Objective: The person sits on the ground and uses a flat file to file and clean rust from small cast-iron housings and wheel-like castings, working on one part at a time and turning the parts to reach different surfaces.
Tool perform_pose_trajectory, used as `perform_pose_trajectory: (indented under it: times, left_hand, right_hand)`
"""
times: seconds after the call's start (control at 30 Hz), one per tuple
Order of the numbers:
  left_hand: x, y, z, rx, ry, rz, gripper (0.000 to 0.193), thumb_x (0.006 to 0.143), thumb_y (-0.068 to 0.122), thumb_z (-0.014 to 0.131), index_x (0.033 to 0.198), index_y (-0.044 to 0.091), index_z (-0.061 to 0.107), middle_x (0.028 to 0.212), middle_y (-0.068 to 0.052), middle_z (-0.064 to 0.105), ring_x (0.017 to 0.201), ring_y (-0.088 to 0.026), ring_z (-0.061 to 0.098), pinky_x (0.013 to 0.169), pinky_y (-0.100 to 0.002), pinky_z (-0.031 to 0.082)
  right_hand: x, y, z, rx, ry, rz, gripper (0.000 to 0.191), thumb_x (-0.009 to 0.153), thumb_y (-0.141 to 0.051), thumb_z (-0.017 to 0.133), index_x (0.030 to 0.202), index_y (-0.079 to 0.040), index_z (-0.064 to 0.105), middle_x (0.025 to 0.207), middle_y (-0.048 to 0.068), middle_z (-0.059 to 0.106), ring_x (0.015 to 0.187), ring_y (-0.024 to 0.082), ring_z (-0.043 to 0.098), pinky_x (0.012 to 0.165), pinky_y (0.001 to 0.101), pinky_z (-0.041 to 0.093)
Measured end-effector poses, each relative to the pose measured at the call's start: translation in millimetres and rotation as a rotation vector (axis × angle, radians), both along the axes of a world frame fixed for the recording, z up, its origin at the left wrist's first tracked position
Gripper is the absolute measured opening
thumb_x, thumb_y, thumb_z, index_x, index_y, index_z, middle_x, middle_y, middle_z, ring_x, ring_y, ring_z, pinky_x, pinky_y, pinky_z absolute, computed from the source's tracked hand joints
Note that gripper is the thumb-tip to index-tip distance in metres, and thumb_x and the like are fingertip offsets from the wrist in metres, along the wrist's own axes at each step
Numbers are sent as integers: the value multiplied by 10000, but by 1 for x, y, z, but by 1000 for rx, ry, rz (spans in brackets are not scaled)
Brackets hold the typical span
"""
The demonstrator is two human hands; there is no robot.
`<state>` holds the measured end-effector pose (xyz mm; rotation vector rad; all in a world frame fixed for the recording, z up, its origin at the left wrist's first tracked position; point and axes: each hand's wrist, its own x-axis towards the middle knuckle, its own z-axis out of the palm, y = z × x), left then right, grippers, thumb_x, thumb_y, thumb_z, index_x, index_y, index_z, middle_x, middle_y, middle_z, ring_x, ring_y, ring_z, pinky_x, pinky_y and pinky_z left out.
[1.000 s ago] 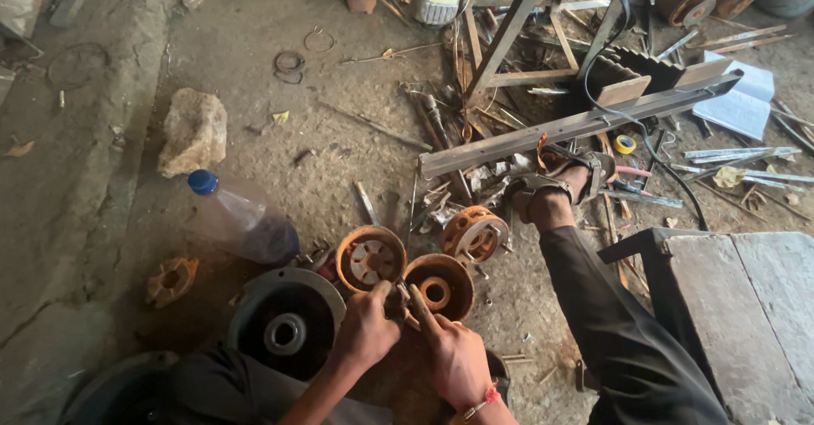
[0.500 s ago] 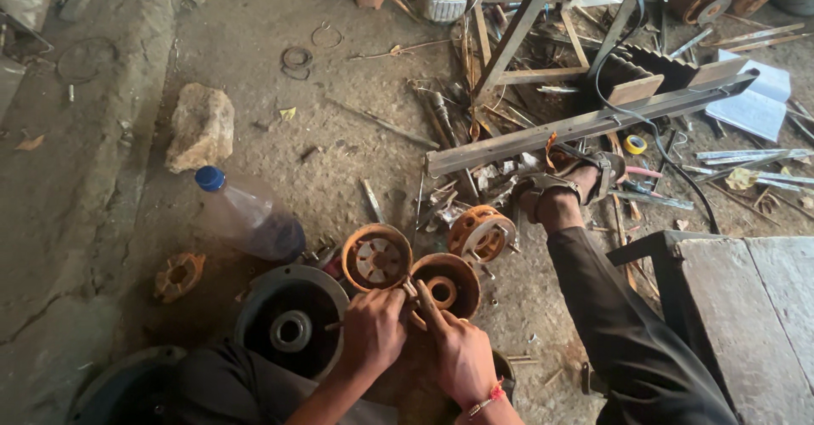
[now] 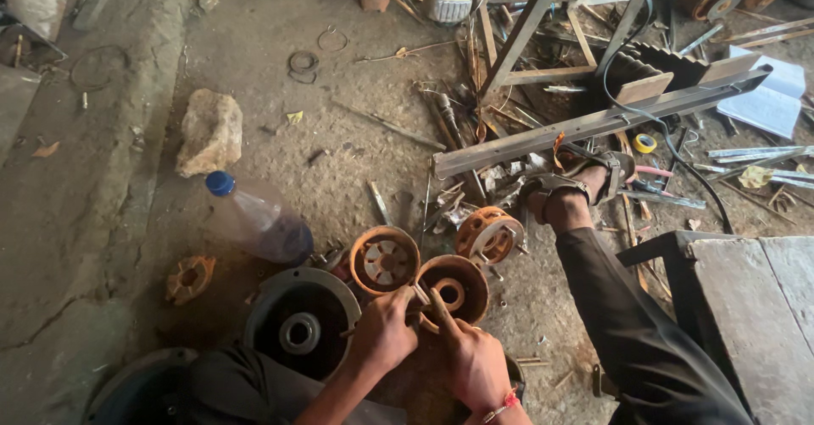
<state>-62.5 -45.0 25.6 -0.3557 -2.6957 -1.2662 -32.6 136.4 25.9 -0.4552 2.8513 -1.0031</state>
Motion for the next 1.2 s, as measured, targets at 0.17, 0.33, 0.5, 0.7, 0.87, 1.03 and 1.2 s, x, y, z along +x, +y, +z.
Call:
perform_pose_trajectory:
  times: [0.17, 0.33, 0.5, 0.7, 0.87, 1.03, 1.2]
  left_hand:
    - [3, 2, -9, -56, 3, 65, 283, 666, -62, 633, 942, -2, 644, 873, -232, 693, 826, -448, 682, 722, -516, 546]
    - [9, 3, -10, -316, 119, 45, 154, 739, 15, 619, 892, 7, 636, 803, -184, 681, 779, -383, 701, 694, -498, 555]
    - [12, 8, -5, -422, 318, 60, 216, 759, 52, 604, 946, -40, 661, 762, -179, 676, 718, -372, 699, 624, -506, 537]
    - [5, 8, 6, -119, -205, 132, 265, 689, 89, 713, 952, 60, 702, 788, -216, 726, 778, -431, 703, 688, -530, 546]
    - [3, 8, 4, 31, -171, 144, 285, 674, 25, 691, 956, 59, 682, 807, -210, 739, 813, -421, 716, 699, -523, 552]
    - [5, 7, -11, -69, -139, 127, 234, 769, 38, 692, 997, 44, 637, 777, -234, 705, 781, -451, 689, 699, -554, 522]
    - [7, 5, -15, -334, 45, 110, 204, 732, 10, 629, 934, 37, 626, 724, -191, 678, 724, -401, 665, 709, -518, 505]
  right_hand:
    - [-2, 0, -1, -7, -2, -4, 896, 699, -78, 720, 1531, -170, 403, 1008, 147, 738, 852, 388, 719, 704, 469, 587]
    - [-2, -1, -2, 2, 15, -27, 903, 682, -38, 673, 1538, -178, 421, 1010, 145, 745, 857, 393, 720, 717, 467, 590]
    - [-4, -1, 2, -14, -2, -52, 927, 696, -91, 716, 1563, -195, 407, 1002, 144, 749, 839, 384, 728, 716, 457, 597]
    - [-4, -2, 8, 16, 1, -38, 975, 657, -107, 740, 1567, -192, 401, 1040, 136, 755, 871, 379, 732, 724, 452, 606]
    - [-4, 1, 8, 16, 19, -67, 985, 644, -121, 759, 1568, -209, 429, 1024, 167, 741, 858, 395, 727, 711, 460, 605]
    - [-3, 3, 1, 3, 56, -52, 848, 717, -35, 643, 1531, -174, 448, 1012, 168, 742, 818, 394, 728, 689, 462, 599]
    - [-5, 1, -4, 2, 50, -55, 810, 730, -36, 632, 1512, -165, 467, 1007, 158, 750, 799, 395, 725, 682, 470, 592]
